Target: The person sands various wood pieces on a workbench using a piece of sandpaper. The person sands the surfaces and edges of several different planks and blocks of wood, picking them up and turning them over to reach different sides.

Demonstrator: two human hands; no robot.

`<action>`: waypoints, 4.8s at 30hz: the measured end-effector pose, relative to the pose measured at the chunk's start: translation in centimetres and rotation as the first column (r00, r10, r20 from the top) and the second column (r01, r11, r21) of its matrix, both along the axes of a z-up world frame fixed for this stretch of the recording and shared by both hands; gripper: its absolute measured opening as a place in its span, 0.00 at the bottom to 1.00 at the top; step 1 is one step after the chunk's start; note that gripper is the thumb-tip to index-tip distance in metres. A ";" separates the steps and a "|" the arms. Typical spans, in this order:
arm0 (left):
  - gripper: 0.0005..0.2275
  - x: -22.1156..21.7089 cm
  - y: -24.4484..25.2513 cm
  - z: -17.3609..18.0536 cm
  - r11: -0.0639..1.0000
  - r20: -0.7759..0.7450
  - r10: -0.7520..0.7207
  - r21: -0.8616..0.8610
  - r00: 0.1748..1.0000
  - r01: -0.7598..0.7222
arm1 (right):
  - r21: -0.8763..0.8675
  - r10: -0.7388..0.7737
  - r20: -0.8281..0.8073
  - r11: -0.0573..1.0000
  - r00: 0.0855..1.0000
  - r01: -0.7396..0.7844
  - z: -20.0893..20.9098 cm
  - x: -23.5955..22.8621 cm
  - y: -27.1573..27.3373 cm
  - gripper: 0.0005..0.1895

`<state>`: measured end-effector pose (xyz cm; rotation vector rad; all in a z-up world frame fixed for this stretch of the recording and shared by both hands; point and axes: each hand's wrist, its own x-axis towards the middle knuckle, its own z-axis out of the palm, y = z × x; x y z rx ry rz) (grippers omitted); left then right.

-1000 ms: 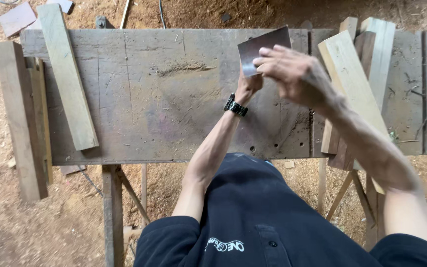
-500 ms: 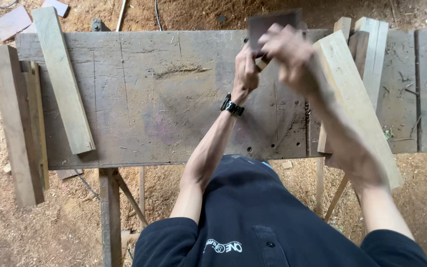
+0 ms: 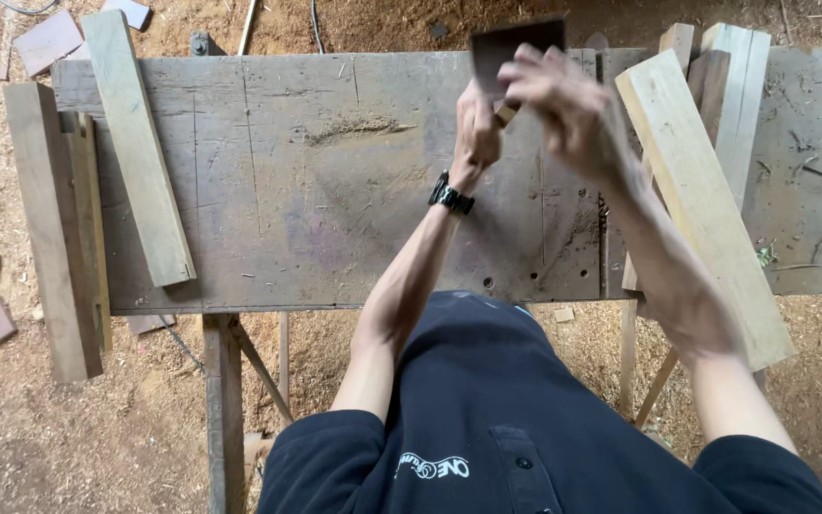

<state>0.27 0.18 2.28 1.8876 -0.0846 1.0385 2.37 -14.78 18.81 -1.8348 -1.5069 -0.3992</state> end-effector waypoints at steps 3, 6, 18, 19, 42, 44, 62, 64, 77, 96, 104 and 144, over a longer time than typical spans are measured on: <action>0.18 0.0 -0.4 2.4 0.962 -0.032 -0.148 -0.238 0.989 0.136 | 0.062 -0.140 0.007 0.988 0.990 0.140 0.1 0.2 0.8 0.12; 0.15 -0.7 -0.2 2.0 0.996 -0.052 -0.050 -0.076 0.997 0.046 | 0.035 -0.043 -0.035 0.998 0.998 0.044 -0.9 -3.8 -0.5 0.08; 0.15 1.0 -0.1 -4.0 0.981 -0.090 -0.088 -0.180 0.992 0.070 | 0.035 -0.040 -0.165 0.998 0.985 0.047 0.6 -0.4 0.0 0.11; 0.13 1.0 -0.1 -4.6 0.966 -0.089 -0.116 -0.242 0.989 0.092 | -0.014 -0.099 -0.263 0.995 0.960 0.099 0.7 -0.7 0.2 0.10; 0.25 -0.4 0.3 1.1 0.902 -0.126 -0.172 -0.419 0.977 0.105 | 0.046 -0.058 -0.106 0.997 0.993 0.063 -0.3 0.7 1.1 0.11; 0.25 -0.3 0.4 0.1 0.969 -0.123 -0.068 -0.245 0.990 0.036 | 0.027 0.039 -0.086 0.999 0.996 -0.037 -1.1 -0.9 0.6 0.08; 0.23 -2.2 0.7 3.7 0.944 -0.108 -0.135 -0.316 0.985 0.095 | 0.066 -0.026 -0.028 0.997 0.999 0.028 -1.9 -0.9 0.5 0.06; 0.21 -2.7 1.4 2.3 0.968 -0.196 -0.116 -0.242 0.974 0.067 | 0.058 0.039 -0.014 0.998 0.999 -0.038 -2.1 -2.0 0.9 0.06; 0.31 -1.4 3.9 -1.6 0.645 0.022 -0.517 -0.647 0.856 0.407 | 0.112 0.030 -0.048 0.993 0.998 -0.025 -0.7 0.8 3.1 0.07; 0.24 4.4 9.8 -9.0 0.417 -0.151 -0.573 -0.900 0.805 0.128 | 0.002 -0.186 -0.156 0.982 0.970 0.188 -18.2 -8.3 2.4 0.20; 0.26 3.4 9.8 -12.0 0.397 -0.254 -0.607 -0.918 0.753 0.010 | -0.117 -0.379 -0.891 0.723 0.250 0.681 -28.0 -11.2 -3.0 0.10; 0.25 -17.5 -8.1 -23.1 0.973 -0.700 0.180 0.024 0.691 -0.230 | -0.391 -0.158 -0.237 0.919 0.959 0.054 -31.5 -7.6 1.3 0.04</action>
